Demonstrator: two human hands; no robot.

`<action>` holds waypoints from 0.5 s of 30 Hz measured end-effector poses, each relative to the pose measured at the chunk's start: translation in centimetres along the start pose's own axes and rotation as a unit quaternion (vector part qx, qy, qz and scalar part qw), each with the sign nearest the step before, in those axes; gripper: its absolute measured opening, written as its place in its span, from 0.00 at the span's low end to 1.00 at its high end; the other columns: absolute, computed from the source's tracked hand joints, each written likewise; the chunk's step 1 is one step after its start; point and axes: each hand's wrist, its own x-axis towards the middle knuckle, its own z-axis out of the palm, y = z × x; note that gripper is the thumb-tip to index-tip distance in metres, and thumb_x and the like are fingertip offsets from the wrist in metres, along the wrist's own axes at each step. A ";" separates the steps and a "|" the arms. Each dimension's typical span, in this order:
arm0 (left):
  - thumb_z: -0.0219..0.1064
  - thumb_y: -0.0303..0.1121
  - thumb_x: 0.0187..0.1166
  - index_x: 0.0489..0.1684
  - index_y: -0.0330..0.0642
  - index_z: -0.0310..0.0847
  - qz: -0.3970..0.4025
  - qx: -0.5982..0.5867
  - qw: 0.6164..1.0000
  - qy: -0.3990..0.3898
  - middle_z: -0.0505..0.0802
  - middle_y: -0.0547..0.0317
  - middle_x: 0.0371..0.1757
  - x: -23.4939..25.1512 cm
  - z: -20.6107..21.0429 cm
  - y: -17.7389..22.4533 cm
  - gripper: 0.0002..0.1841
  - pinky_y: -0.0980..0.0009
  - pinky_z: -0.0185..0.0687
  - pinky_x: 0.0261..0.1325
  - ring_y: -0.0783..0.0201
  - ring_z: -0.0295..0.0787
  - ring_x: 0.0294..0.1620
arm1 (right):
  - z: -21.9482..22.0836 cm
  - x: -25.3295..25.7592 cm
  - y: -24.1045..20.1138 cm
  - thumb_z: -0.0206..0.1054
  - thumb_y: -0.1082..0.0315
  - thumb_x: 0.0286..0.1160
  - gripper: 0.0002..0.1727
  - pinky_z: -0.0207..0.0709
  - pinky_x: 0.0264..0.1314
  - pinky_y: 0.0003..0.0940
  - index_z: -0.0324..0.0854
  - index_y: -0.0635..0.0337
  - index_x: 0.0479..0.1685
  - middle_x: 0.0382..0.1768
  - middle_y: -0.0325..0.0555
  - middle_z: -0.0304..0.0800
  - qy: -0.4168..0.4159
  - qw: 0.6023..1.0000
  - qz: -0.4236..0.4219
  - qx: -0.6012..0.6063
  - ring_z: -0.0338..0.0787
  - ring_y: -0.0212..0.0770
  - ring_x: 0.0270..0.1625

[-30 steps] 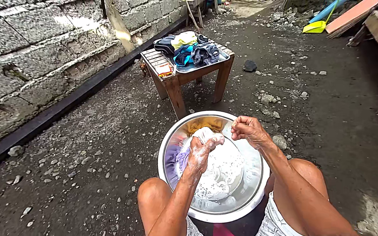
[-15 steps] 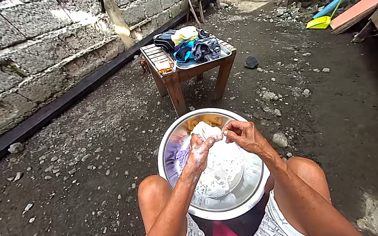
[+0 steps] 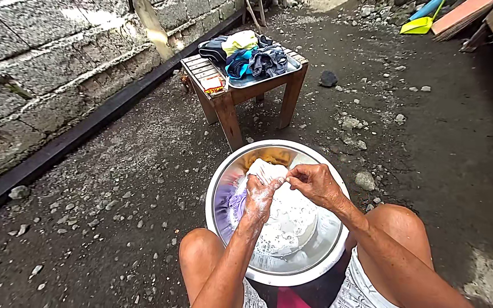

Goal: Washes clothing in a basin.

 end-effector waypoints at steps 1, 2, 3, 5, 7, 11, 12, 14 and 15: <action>0.76 0.12 0.62 0.72 0.31 0.64 0.001 0.004 1.000 0.006 0.87 0.42 0.57 0.0 0.1 -0.1 0.36 0.65 0.88 0.61 0.58 0.89 0.56 | 0.3 -0.1 -0.1 0.67 0.67 0.75 0.09 0.86 0.39 0.27 0.91 0.63 0.37 0.28 0.44 0.93 0.008 1.000 0.000 -0.018 0.91 0.30 0.29; 0.76 0.13 0.62 0.72 0.31 0.64 0.000 0.009 1.000 0.012 0.87 0.42 0.57 -0.1 0.1 -0.2 0.36 0.65 0.87 0.62 0.58 0.89 0.56 | 0.6 -0.1 -0.2 0.67 0.67 0.74 0.09 0.85 0.37 0.28 0.91 0.63 0.35 0.25 0.43 0.92 0.022 0.999 -0.006 -0.041 0.89 0.31 0.27; 0.77 0.13 0.62 0.73 0.30 0.64 -0.003 0.014 1.000 0.015 0.86 0.41 0.58 -0.2 0.2 -0.2 0.36 0.65 0.87 0.62 0.58 0.89 0.57 | 1.0 -0.2 -0.2 0.66 0.67 0.71 0.10 0.82 0.34 0.30 0.90 0.62 0.32 0.23 0.43 0.89 0.041 0.997 -0.014 -0.069 0.87 0.32 0.26; 0.77 0.13 0.62 0.73 0.30 0.64 -0.005 0.020 1.000 0.017 0.86 0.41 0.58 -0.2 0.3 -0.2 0.36 0.65 0.86 0.63 0.59 0.89 0.58 | 1.5 -0.2 -0.2 0.66 0.66 0.66 0.09 0.76 0.28 0.33 0.87 0.61 0.26 0.19 0.42 0.85 0.077 0.991 -0.029 -0.103 0.83 0.34 0.23; 0.77 0.13 0.62 0.71 0.31 0.65 0.000 0.009 1.000 0.015 0.87 0.42 0.57 -0.2 0.3 -0.2 0.35 0.65 0.87 0.62 0.59 0.89 0.56 | 1.1 0.1 -0.3 0.67 0.66 0.65 0.08 0.76 0.29 0.32 0.87 0.60 0.25 0.19 0.40 0.84 0.065 0.996 0.002 -0.064 0.83 0.32 0.23; 0.76 0.12 0.62 0.67 0.31 0.66 -0.006 -0.048 0.999 -0.005 0.89 0.42 0.51 -0.1 0.3 0.2 0.32 0.62 0.89 0.58 0.55 0.91 0.51 | -0.4 1.2 0.5 0.69 0.75 0.70 0.05 0.88 0.32 0.28 0.83 0.62 0.27 0.21 0.41 0.91 0.016 0.976 0.115 0.182 0.91 0.32 0.22; 0.75 0.12 0.62 0.66 0.30 0.67 -0.009 -0.056 0.998 -0.013 0.89 0.41 0.50 -0.1 0.2 0.2 0.31 0.61 0.89 0.58 0.54 0.91 0.50 | -0.7 1.5 0.9 0.67 0.78 0.71 0.06 0.89 0.32 0.29 0.82 0.64 0.27 0.21 0.44 0.91 0.021 0.963 0.133 0.234 0.92 0.35 0.22; 0.74 0.12 0.64 0.65 0.30 0.67 -0.017 -0.060 0.998 -0.026 0.90 0.40 0.50 -0.2 0.0 0.3 0.28 0.60 0.89 0.58 0.53 0.91 0.50 | -1.4 1.7 1.3 0.62 0.81 0.73 0.07 0.90 0.33 0.31 0.79 0.65 0.29 0.21 0.46 0.91 0.027 0.941 0.158 0.297 0.92 0.37 0.22; 0.74 0.12 0.66 0.65 0.29 0.68 -0.023 -0.057 0.998 -0.026 0.90 0.40 0.50 -0.3 0.0 0.4 0.27 0.60 0.89 0.57 0.53 0.91 0.50 | -1.7 1.7 1.4 0.60 0.81 0.75 0.07 0.90 0.33 0.31 0.78 0.65 0.30 0.22 0.46 0.91 0.025 0.938 0.162 0.304 0.92 0.38 0.23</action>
